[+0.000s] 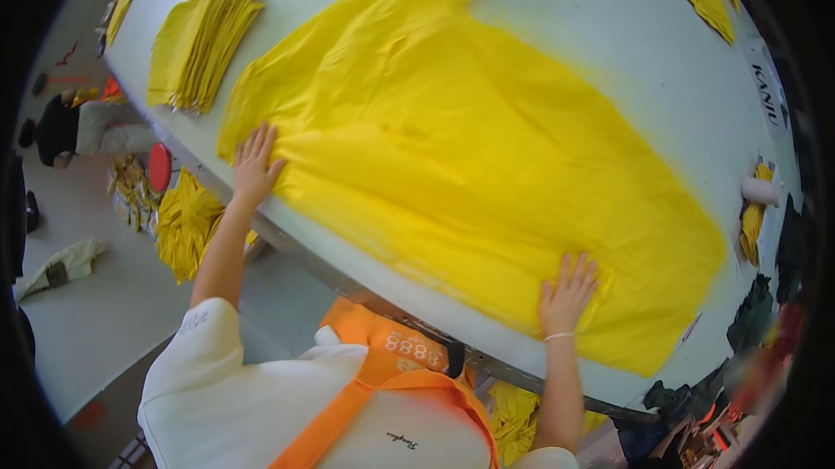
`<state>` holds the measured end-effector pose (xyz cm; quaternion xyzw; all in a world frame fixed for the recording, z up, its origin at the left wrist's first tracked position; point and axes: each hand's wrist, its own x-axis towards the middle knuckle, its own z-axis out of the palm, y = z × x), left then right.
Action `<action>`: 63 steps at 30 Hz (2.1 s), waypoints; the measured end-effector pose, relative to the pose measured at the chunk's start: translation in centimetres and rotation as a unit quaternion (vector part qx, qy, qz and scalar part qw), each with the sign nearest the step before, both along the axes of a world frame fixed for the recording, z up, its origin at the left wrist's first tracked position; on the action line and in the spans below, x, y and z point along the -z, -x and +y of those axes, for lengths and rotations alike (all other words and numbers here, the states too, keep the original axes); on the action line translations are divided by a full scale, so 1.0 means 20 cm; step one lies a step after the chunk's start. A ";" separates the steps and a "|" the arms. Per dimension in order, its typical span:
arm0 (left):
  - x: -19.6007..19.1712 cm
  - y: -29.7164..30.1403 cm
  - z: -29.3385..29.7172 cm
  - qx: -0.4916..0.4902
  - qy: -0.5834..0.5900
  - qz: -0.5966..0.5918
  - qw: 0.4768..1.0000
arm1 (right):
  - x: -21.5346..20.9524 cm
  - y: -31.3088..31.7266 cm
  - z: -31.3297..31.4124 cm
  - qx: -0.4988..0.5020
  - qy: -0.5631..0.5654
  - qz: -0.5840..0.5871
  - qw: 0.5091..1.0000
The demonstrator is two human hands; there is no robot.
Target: The person trims loose threads and excess fabric from a yellow raincoat using small scissors. They smooth the garment on the table, cut threads at the collar, sleeves, and hem, then fold the coat and place it with other finished items.
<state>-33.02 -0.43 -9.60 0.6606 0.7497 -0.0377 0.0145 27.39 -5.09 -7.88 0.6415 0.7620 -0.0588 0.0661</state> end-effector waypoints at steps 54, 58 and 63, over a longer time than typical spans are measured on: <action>-0.05 0.24 -0.04 0.139 0.149 -0.173 0.964 | -0.47 -1.46 -0.38 0.100 0.018 -0.327 0.940; -0.03 0.18 -0.05 0.074 0.130 -0.107 0.983 | -0.45 -1.69 -0.68 0.228 -0.055 -0.306 0.923; 0.01 0.17 -0.07 0.070 0.092 -0.091 0.989 | -0.25 -1.73 -0.91 0.407 0.157 -0.149 0.887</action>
